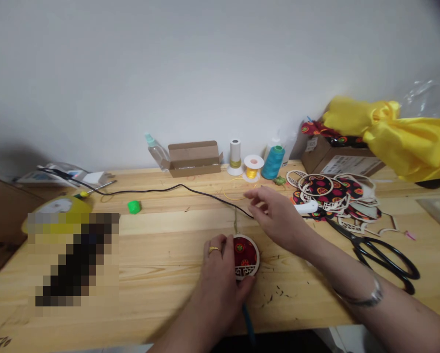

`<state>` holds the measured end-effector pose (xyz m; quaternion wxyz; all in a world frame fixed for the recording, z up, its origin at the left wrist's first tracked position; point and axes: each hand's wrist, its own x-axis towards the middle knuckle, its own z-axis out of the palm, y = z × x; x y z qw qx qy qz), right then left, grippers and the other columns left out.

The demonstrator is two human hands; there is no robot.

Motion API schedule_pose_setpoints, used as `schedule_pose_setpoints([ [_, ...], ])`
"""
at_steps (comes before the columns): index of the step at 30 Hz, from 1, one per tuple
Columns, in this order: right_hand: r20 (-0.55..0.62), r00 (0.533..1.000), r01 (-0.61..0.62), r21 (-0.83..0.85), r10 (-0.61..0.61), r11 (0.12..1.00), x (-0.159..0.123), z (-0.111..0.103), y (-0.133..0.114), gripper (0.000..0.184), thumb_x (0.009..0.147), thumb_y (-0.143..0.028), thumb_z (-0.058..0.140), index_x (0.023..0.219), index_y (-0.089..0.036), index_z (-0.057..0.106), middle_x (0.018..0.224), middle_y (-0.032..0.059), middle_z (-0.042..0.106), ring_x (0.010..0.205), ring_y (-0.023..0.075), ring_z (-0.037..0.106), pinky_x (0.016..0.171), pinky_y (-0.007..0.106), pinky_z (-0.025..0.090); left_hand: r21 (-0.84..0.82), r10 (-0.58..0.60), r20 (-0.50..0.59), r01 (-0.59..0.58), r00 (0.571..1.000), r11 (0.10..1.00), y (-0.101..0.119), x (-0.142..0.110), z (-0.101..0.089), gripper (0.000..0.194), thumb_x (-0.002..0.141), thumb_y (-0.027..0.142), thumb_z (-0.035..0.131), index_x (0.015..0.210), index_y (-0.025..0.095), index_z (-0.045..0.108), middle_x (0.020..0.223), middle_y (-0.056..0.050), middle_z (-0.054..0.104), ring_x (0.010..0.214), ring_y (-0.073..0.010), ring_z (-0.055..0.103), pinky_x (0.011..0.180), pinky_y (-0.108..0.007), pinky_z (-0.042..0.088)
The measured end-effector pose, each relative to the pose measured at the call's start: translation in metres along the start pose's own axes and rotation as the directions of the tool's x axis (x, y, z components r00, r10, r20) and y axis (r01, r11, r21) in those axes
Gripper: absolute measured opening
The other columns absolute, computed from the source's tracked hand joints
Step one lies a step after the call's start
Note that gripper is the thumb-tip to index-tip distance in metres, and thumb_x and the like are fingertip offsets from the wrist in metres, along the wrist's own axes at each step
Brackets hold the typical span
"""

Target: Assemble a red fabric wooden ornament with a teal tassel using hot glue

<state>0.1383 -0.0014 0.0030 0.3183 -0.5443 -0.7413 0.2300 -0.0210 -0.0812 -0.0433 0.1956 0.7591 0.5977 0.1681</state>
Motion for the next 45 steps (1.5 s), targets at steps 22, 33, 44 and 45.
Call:
schedule_pose_setpoints([
  [22,0.173,0.969,0.184,-0.038,-0.175,0.982,-0.090,0.023,0.018,0.058,0.080,-0.009,0.055,0.135,-0.018,0.038,0.133,0.0152,0.049,0.126,0.0280,0.040,0.102,0.050,0.040,-0.068,0.018,-0.009,-0.018,1.000,0.998,-0.012,-0.004,0.003,0.068,0.070,0.030,0.070,0.131,0.015,0.042,0.125,-0.016,0.046,0.115,-0.0329,0.045,0.097,-0.052,0.040],
  [33,0.193,0.975,0.101,0.037,-0.107,0.994,-0.091,0.027,0.020,0.053,0.083,-0.012,0.054,0.131,-0.020,0.036,0.130,0.0149,0.049,0.124,0.0283,0.042,0.101,0.052,0.039,-0.044,0.022,-0.107,-0.027,0.994,0.999,-0.013,-0.009,0.010,0.087,0.061,0.030,0.078,0.135,0.017,0.034,0.129,-0.018,0.045,0.121,-0.0364,0.044,0.097,-0.057,0.039],
  [44,0.179,0.976,0.106,0.084,-0.120,0.991,-0.093,0.026,0.024,0.067,0.079,-0.018,0.065,0.135,-0.027,0.029,0.131,0.0108,0.047,0.124,0.0253,0.041,0.103,0.046,0.038,-0.144,0.057,-0.074,-0.067,0.996,0.987,-0.038,-0.021,-0.019,0.051,0.085,0.018,0.053,0.134,0.022,0.038,0.116,-0.011,0.053,0.115,-0.0264,0.047,0.093,-0.048,0.045],
  [45,0.186,0.975,0.109,0.083,-0.123,0.991,-0.093,0.026,0.025,0.068,0.078,-0.019,0.066,0.135,-0.027,0.029,0.131,0.0107,0.047,0.124,0.0253,0.041,0.103,0.046,0.039,-0.155,0.058,-0.067,-0.068,0.996,0.986,-0.038,-0.022,-0.017,0.052,0.084,0.018,0.054,0.134,0.022,0.038,0.116,-0.011,0.052,0.114,-0.0262,0.047,0.093,-0.048,0.045],
])
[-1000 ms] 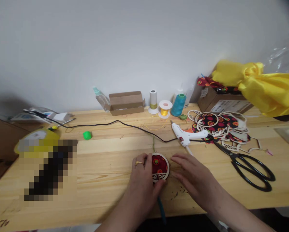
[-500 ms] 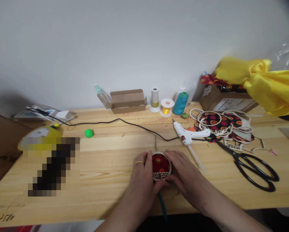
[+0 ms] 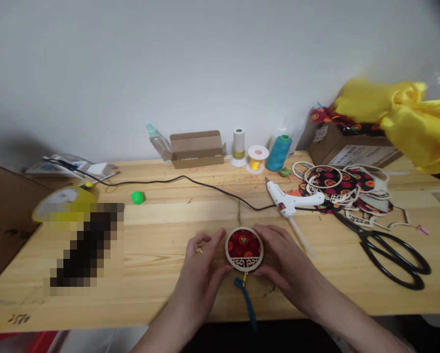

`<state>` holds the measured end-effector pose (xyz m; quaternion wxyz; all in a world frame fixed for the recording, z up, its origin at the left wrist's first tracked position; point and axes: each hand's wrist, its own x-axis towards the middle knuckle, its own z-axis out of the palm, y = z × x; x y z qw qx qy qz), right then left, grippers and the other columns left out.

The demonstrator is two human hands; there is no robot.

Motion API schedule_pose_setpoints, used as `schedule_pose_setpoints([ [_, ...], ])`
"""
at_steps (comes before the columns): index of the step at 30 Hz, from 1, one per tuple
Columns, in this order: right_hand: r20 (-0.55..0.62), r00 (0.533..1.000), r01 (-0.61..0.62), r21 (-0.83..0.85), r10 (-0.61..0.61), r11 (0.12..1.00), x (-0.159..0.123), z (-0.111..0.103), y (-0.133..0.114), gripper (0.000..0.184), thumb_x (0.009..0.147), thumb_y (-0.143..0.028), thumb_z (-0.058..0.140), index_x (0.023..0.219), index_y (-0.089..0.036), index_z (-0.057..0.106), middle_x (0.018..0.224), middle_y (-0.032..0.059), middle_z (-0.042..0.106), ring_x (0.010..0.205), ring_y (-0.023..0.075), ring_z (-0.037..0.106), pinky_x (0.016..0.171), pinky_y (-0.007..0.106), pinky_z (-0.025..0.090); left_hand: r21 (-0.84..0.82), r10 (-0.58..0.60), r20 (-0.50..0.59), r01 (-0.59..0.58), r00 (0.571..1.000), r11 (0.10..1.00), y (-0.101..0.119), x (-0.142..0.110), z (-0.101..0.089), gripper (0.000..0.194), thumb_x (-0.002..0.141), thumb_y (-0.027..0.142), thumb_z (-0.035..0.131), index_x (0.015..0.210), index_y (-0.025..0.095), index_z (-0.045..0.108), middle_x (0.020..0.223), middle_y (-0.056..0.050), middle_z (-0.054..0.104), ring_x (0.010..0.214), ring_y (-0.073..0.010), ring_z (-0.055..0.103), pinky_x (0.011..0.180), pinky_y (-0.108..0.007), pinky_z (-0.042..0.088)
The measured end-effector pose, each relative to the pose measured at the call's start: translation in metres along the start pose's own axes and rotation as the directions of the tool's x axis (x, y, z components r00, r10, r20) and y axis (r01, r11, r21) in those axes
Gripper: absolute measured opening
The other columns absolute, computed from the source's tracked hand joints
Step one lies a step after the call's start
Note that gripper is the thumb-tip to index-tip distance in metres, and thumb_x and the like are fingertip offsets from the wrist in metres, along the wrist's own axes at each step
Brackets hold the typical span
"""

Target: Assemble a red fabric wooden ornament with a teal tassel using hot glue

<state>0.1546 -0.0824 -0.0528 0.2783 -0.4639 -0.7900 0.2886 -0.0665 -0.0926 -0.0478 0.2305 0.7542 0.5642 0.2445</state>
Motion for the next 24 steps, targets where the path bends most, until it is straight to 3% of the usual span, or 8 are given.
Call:
schedule_pose_setpoints([
  [10,-0.008,1.000,-0.015,0.014,0.015,1.000,0.002,0.001,-0.003,0.070,0.077,-0.017,0.067,0.135,-0.028,0.030,0.130,0.0071,0.049,0.122,0.0228,0.039,0.102,0.041,0.039,-0.048,-0.012,0.037,0.014,0.999,0.999,0.001,0.002,0.008,0.053,0.083,0.014,0.052,0.134,0.019,0.039,0.113,-0.012,0.051,0.108,-0.0262,0.049,0.092,-0.047,0.046],
  [19,-0.007,1.000,-0.019,-0.001,0.019,1.000,-0.001,0.004,-0.001,0.076,0.075,-0.015,0.068,0.137,-0.028,0.026,0.133,0.0086,0.046,0.125,0.0247,0.037,0.103,0.045,0.038,-0.034,-0.015,0.076,0.018,0.997,0.999,-0.006,-0.002,0.009,0.061,0.081,0.016,0.056,0.137,0.021,0.033,0.119,-0.012,0.052,0.115,-0.0286,0.044,0.095,-0.051,0.042],
  [24,-0.035,0.999,-0.024,-0.021,0.024,0.999,-0.005,0.004,-0.002,0.080,0.074,-0.008,0.064,0.139,-0.027,0.021,0.133,0.0103,0.044,0.126,0.0262,0.037,0.102,0.047,0.039,-0.029,0.056,0.088,-0.054,0.994,0.998,-0.013,-0.003,0.009,0.069,0.080,0.014,0.057,0.141,0.022,0.026,0.120,-0.012,0.056,0.115,-0.0290,0.044,0.094,-0.052,0.043],
])
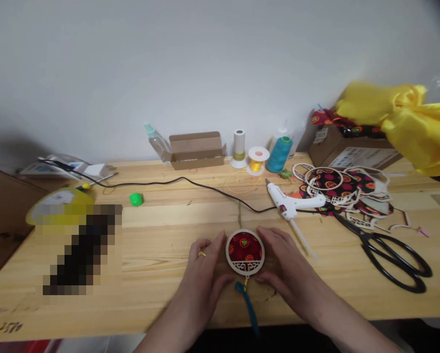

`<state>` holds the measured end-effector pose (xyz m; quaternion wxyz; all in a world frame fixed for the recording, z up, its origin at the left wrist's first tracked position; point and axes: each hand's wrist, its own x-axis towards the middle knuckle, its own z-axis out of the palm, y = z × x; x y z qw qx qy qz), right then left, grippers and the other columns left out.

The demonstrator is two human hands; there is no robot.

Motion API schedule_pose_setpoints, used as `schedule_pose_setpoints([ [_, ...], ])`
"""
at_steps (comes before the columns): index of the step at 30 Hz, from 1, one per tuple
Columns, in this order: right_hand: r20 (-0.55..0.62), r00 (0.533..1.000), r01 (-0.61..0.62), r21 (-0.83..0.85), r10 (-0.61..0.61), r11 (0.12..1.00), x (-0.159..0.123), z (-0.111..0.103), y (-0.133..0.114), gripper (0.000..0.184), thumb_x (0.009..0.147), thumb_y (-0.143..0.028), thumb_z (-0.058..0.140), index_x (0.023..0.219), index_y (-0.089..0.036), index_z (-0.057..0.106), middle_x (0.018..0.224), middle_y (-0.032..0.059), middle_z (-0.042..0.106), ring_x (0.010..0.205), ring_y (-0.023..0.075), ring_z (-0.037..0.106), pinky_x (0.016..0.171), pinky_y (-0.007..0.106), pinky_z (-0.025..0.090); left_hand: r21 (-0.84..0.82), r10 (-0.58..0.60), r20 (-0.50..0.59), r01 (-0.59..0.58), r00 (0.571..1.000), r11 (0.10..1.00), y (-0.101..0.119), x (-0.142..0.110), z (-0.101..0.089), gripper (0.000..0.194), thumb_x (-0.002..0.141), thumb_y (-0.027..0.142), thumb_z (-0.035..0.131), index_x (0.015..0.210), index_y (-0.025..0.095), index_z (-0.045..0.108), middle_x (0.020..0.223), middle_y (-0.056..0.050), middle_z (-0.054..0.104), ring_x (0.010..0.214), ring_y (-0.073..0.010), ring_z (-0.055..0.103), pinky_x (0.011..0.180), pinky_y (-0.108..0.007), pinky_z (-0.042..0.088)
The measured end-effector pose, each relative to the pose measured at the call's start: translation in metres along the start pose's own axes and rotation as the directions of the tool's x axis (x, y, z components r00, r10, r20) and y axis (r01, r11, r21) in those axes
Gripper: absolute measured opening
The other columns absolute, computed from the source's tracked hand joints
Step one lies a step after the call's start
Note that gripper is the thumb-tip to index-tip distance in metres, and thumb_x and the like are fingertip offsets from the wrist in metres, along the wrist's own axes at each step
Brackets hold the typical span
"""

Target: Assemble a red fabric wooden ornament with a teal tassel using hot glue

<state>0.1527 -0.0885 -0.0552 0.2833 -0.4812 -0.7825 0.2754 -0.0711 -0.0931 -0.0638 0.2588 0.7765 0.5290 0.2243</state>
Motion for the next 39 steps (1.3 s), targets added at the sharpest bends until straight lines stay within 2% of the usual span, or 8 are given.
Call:
schedule_pose_setpoints([
  [3,-0.025,1.000,0.006,-0.012,-0.006,1.000,0.000,0.001,-0.001,0.075,0.075,-0.009,0.062,0.137,-0.025,0.025,0.130,0.0112,0.047,0.124,0.0273,0.040,0.100,0.048,0.041,0.010,0.013,-0.045,-0.013,0.999,1.000,0.001,0.002,0.002,0.071,0.078,0.010,0.057,0.141,0.023,0.027,0.117,-0.011,0.060,0.112,-0.0289,0.047,0.092,-0.052,0.045],
  [11,-0.076,0.997,0.001,-0.021,-0.003,1.000,0.008,0.002,0.000,0.061,0.077,-0.009,0.058,0.132,-0.022,0.035,0.122,0.0127,0.054,0.116,0.0277,0.048,0.095,0.048,0.045,-0.019,-0.043,-0.071,0.042,0.997,0.999,0.009,0.012,0.005,0.068,0.079,0.008,0.055,0.140,0.023,0.031,0.117,-0.010,0.061,0.112,-0.0272,0.050,0.093,-0.049,0.045],
  [14,-0.075,0.997,-0.015,-0.018,0.013,1.000,0.010,0.000,-0.001,0.062,0.076,-0.008,0.057,0.132,-0.022,0.036,0.122,0.0119,0.055,0.116,0.0278,0.048,0.095,0.048,0.045,-0.024,-0.039,-0.078,0.037,0.996,0.999,0.011,0.016,0.007,0.067,0.079,0.007,0.056,0.139,0.021,0.031,0.116,-0.011,0.062,0.112,-0.0274,0.049,0.093,-0.049,0.044],
  [18,-0.047,0.999,-0.017,-0.010,0.016,1.000,0.009,-0.005,-0.002,0.068,0.074,-0.008,0.059,0.135,-0.023,0.032,0.128,0.0118,0.050,0.121,0.0269,0.045,0.098,0.047,0.043,-0.022,-0.046,-0.044,0.045,0.998,0.999,0.013,0.017,0.004,0.066,0.079,0.007,0.055,0.139,0.019,0.030,0.121,-0.011,0.059,0.115,-0.0273,0.046,0.095,-0.049,0.043],
  [22,-0.024,1.000,-0.003,-0.017,0.003,1.000,0.007,-0.007,0.000,0.076,0.075,-0.008,0.061,0.139,-0.025,0.024,0.135,0.0116,0.043,0.128,0.0255,0.038,0.103,0.046,0.040,-0.032,-0.044,-0.025,0.043,0.999,0.999,0.019,0.019,-0.003,0.067,0.080,0.015,0.059,0.139,0.020,0.029,0.130,-0.011,0.054,0.122,-0.0269,0.040,0.098,-0.047,0.040],
  [30,-0.009,0.998,-0.066,0.066,0.067,0.996,0.013,-0.006,-0.005,0.059,0.083,-0.013,0.054,0.136,-0.026,0.033,0.129,0.0108,0.047,0.125,0.0241,0.040,0.102,0.046,0.041,-0.071,0.004,0.006,-0.003,1.000,0.998,0.023,0.025,0.003,0.063,0.084,0.009,0.048,0.142,0.022,0.026,0.118,-0.008,0.061,0.115,-0.0256,0.043,0.097,-0.047,0.041],
  [39,-0.010,0.999,-0.048,0.038,0.048,0.998,0.011,-0.001,0.000,0.061,0.081,-0.008,0.054,0.135,-0.028,0.034,0.129,0.0085,0.048,0.125,0.0234,0.037,0.101,0.046,0.041,-0.072,-0.049,0.023,0.050,0.999,0.996,0.020,0.024,0.006,0.064,0.082,0.008,0.049,0.141,0.022,0.029,0.114,-0.009,0.062,0.115,-0.0267,0.046,0.097,-0.049,0.041],
])
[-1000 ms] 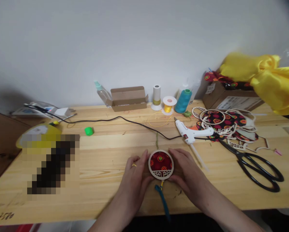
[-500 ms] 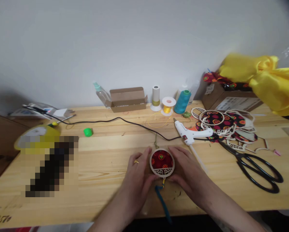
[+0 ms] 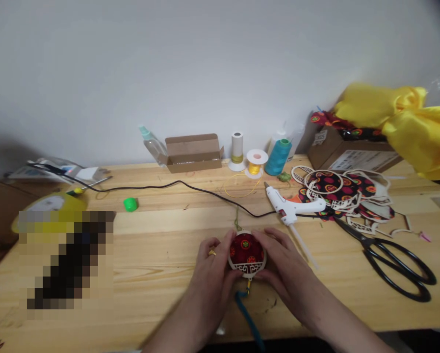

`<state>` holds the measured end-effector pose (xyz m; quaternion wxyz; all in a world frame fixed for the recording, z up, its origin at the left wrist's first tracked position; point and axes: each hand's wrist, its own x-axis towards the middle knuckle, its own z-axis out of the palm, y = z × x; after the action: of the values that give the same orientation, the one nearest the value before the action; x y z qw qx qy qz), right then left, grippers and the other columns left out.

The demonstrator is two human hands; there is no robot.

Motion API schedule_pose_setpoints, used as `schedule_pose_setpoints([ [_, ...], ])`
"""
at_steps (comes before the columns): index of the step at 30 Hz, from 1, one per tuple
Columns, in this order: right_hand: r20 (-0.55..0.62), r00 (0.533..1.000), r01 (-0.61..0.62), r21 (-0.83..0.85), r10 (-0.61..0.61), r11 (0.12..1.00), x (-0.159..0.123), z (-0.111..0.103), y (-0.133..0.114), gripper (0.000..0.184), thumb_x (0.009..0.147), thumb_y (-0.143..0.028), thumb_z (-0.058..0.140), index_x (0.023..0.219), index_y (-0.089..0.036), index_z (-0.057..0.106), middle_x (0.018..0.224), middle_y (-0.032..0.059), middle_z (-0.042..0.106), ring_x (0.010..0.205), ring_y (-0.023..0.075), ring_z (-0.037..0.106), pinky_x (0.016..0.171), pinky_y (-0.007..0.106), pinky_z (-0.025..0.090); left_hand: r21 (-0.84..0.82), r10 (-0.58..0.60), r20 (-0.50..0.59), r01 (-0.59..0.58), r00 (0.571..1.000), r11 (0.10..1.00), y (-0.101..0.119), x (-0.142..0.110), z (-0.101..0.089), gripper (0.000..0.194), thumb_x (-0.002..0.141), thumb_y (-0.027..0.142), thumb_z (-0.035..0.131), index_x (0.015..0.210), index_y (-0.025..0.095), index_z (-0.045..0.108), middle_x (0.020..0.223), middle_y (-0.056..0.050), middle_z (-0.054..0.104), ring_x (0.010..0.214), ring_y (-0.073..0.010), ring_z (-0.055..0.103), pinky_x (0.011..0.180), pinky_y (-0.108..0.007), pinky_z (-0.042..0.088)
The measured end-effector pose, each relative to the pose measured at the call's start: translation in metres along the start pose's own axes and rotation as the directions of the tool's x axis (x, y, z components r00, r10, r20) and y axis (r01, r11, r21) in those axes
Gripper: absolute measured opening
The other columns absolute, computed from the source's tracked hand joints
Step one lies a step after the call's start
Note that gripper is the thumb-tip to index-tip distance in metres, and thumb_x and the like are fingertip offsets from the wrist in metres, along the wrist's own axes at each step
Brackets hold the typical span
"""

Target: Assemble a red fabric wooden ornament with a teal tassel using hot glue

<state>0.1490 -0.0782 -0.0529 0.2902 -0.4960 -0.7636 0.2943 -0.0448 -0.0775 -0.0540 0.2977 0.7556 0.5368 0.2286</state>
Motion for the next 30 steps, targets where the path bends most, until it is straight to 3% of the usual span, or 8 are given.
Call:
schedule_pose_setpoints([
  [9,0.001,1.000,0.020,-0.033,-0.020,0.999,-0.001,0.000,0.005,0.062,0.083,-0.012,0.056,0.137,-0.029,0.031,0.130,0.0081,0.049,0.127,0.0252,0.036,0.099,0.046,0.043,0.025,0.020,-0.009,-0.019,1.000,1.000,-0.008,-0.002,0.004,0.072,0.082,0.008,0.052,0.144,0.028,0.021,0.119,-0.007,0.062,0.116,-0.0265,0.046,0.095,-0.047,0.045],
  [20,0.019,0.999,-0.039,-0.008,0.039,0.999,0.003,-0.002,0.002,0.059,0.083,-0.014,0.057,0.135,-0.029,0.034,0.128,0.0087,0.051,0.124,0.0250,0.042,0.098,0.045,0.044,-0.012,0.015,0.008,-0.015,1.000,1.000,-0.014,-0.003,0.004,0.073,0.082,0.012,0.055,0.144,0.031,0.021,0.128,-0.007,0.057,0.120,-0.0271,0.046,0.096,-0.049,0.045],
  [30,0.008,0.999,-0.053,0.029,0.053,0.998,-0.001,-0.004,0.001,0.060,0.083,-0.017,0.057,0.137,-0.030,0.033,0.131,0.0079,0.048,0.124,0.0240,0.041,0.101,0.044,0.042,-0.013,0.005,0.022,-0.004,1.000,1.000,0.000,0.001,-0.002,0.069,0.084,0.012,0.053,0.143,0.028,0.021,0.130,-0.008,0.055,0.118,-0.0261,0.044,0.099,-0.050,0.038],
])
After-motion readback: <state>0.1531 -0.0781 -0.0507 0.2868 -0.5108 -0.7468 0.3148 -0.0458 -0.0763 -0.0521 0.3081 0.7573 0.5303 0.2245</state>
